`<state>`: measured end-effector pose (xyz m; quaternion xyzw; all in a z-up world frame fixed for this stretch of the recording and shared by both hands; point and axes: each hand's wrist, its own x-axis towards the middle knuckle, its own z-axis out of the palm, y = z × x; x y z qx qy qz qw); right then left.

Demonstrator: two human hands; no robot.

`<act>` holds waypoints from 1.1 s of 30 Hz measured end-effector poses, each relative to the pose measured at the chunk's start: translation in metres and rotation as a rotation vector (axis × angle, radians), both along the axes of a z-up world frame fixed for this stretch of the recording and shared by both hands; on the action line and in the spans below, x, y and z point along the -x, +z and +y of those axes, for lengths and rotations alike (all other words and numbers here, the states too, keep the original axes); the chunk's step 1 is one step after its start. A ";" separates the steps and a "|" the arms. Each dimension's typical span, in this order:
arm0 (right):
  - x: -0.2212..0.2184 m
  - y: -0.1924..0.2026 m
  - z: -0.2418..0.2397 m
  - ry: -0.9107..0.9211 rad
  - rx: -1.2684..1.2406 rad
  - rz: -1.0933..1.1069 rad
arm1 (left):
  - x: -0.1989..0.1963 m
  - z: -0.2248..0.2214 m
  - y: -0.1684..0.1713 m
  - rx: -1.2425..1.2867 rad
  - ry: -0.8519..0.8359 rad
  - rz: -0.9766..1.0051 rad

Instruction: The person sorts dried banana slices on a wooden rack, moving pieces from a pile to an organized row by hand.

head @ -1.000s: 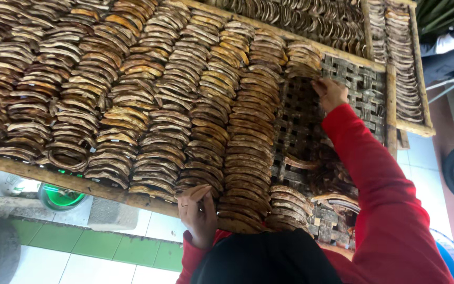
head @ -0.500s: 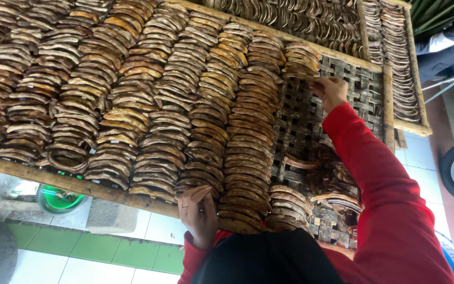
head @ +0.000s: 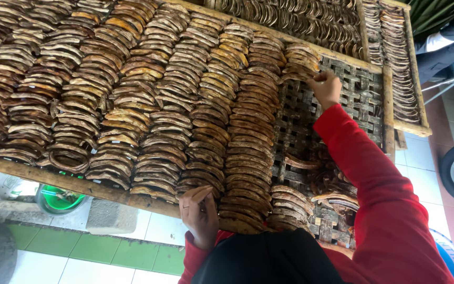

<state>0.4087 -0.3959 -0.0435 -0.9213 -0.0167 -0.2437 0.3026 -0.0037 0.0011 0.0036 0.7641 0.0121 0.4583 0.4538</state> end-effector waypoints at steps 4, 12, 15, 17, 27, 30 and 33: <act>0.005 0.007 -0.006 -0.074 0.119 0.047 | 0.000 0.000 -0.002 -0.002 0.004 0.010; 0.064 0.058 0.008 0.303 0.138 0.010 | 0.002 0.001 0.002 -0.019 -0.043 0.050; 0.112 0.091 0.031 0.706 0.292 0.543 | 0.003 0.000 0.000 -0.021 -0.055 0.044; 0.150 0.097 0.052 0.963 0.578 0.637 | 0.002 0.000 -0.001 -0.013 -0.061 0.016; 0.186 0.063 0.064 1.001 0.557 0.597 | 0.004 -0.002 -0.001 -0.009 -0.037 0.009; 0.153 0.081 0.047 0.956 0.432 0.562 | 0.003 -0.003 0.000 0.006 -0.038 -0.002; 0.113 0.103 0.023 1.012 0.194 0.391 | 0.005 -0.003 0.000 0.022 -0.042 0.004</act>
